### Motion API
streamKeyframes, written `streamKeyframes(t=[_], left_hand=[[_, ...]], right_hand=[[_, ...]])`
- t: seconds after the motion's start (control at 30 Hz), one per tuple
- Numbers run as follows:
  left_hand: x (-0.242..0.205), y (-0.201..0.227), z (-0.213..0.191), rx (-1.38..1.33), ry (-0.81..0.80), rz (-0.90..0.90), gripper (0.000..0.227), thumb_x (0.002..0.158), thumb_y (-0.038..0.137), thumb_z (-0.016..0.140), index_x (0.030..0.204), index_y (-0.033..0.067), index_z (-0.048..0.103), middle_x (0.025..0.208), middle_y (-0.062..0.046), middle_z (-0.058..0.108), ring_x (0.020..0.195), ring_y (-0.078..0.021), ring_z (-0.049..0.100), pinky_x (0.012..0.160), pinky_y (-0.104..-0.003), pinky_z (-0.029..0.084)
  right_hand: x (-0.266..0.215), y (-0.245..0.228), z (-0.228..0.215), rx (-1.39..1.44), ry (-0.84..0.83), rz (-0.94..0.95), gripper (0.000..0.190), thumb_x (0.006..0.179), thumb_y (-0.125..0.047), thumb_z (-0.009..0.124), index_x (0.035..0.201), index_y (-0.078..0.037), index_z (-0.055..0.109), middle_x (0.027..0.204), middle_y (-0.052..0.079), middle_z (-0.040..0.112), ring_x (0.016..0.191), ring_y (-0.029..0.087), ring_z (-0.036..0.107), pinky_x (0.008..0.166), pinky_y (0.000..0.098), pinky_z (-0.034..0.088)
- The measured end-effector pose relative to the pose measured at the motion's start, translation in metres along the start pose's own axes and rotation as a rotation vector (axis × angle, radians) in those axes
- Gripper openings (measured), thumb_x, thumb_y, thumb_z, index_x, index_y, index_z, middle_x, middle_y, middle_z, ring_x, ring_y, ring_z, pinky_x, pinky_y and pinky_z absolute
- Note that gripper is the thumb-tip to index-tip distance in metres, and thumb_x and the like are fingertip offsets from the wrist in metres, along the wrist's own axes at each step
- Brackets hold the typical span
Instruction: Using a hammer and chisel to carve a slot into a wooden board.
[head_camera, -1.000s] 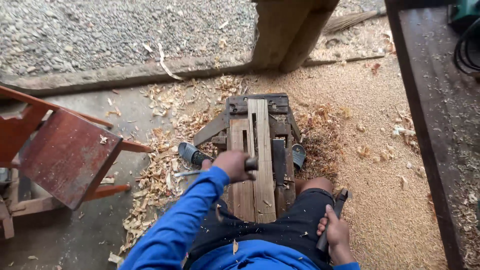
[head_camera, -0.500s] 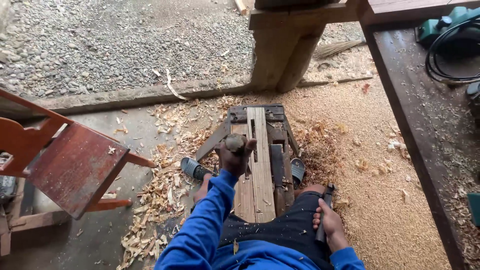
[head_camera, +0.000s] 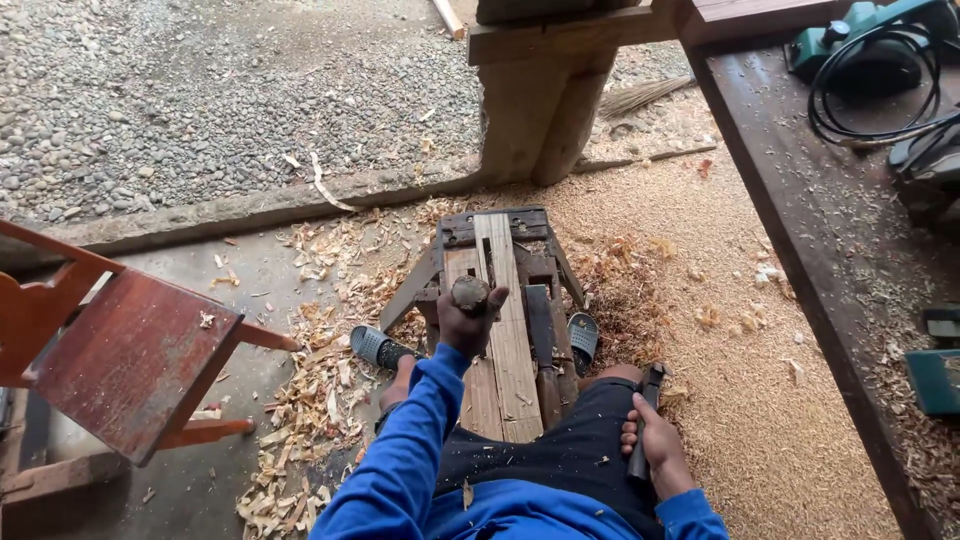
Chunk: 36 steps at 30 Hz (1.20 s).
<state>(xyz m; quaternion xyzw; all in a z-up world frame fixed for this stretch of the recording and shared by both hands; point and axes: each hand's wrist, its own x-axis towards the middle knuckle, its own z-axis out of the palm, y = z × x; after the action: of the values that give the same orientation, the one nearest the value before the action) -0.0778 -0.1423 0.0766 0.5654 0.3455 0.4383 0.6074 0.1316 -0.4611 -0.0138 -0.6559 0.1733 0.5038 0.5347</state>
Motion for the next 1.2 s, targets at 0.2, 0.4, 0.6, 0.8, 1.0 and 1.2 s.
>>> streamKeyframes(t=[0.2,0.4,0.6,0.8,1.0,1.2], left_hand=[[0.007,0.013,0.003,0.057,-0.03,-0.039,0.035,0.088,0.033,0.084,0.077,0.0044,0.068,0.065,0.0,0.067,0.057,-0.0073,0.063,0.053,-0.026,0.051],[0.036,-0.012,-0.006,0.112,0.095,0.163,0.034,0.092,0.03,0.084,0.08,0.0036,0.067,0.073,0.001,0.065,0.067,-0.0094,0.058,0.062,-0.027,0.051],[0.02,-0.005,0.002,0.197,-0.006,0.053,0.033,0.089,0.032,0.084,0.08,0.0044,0.067,0.072,0.002,0.067,0.066,-0.0073,0.059,0.061,-0.027,0.052],[0.007,0.003,0.006,0.195,-0.039,0.002,0.034,0.089,0.034,0.084,0.081,0.0048,0.068,0.072,-0.001,0.068,0.066,-0.0075,0.06,0.06,-0.029,0.053],[-0.042,-0.028,-0.001,0.402,-0.19,0.19,0.035,0.091,0.031,0.082,0.077,0.0058,0.062,0.07,-0.006,0.062,0.061,-0.0181,0.062,0.058,-0.033,0.052],[-0.11,-0.046,-0.05,0.351,-0.679,0.785,0.013,0.086,0.015,0.078,0.092,0.0102,0.067,0.09,-0.007,0.067,0.097,-0.0293,0.067,0.083,-0.041,0.055]], right_hand=[[-0.002,-0.003,0.004,-0.023,-0.004,0.008,0.04,0.095,-0.048,0.064,0.087,-0.01,0.052,0.063,0.001,0.049,0.049,0.013,0.045,0.044,0.0301,0.038],[-0.001,-0.001,0.001,-0.038,0.003,0.012,0.04,0.095,-0.048,0.064,0.088,-0.01,0.052,0.063,0.001,0.048,0.048,0.013,0.045,0.044,0.0302,0.038],[-0.004,0.0,-0.002,-0.043,0.001,-0.009,0.041,0.095,-0.049,0.064,0.088,-0.01,0.052,0.062,0.001,0.048,0.047,0.013,0.045,0.043,0.0301,0.039],[-0.013,-0.007,0.007,-0.092,0.043,0.011,0.04,0.095,-0.047,0.065,0.089,-0.009,0.053,0.063,0.002,0.05,0.048,0.014,0.046,0.044,0.0307,0.039],[-0.011,-0.013,0.016,-0.137,0.032,0.002,0.04,0.096,-0.047,0.064,0.088,-0.01,0.052,0.063,0.001,0.049,0.048,0.013,0.046,0.044,0.0308,0.04],[-0.006,-0.01,0.014,-0.145,0.029,-0.003,0.039,0.096,-0.047,0.064,0.087,-0.01,0.052,0.063,0.002,0.049,0.049,0.014,0.046,0.045,0.0318,0.04]])
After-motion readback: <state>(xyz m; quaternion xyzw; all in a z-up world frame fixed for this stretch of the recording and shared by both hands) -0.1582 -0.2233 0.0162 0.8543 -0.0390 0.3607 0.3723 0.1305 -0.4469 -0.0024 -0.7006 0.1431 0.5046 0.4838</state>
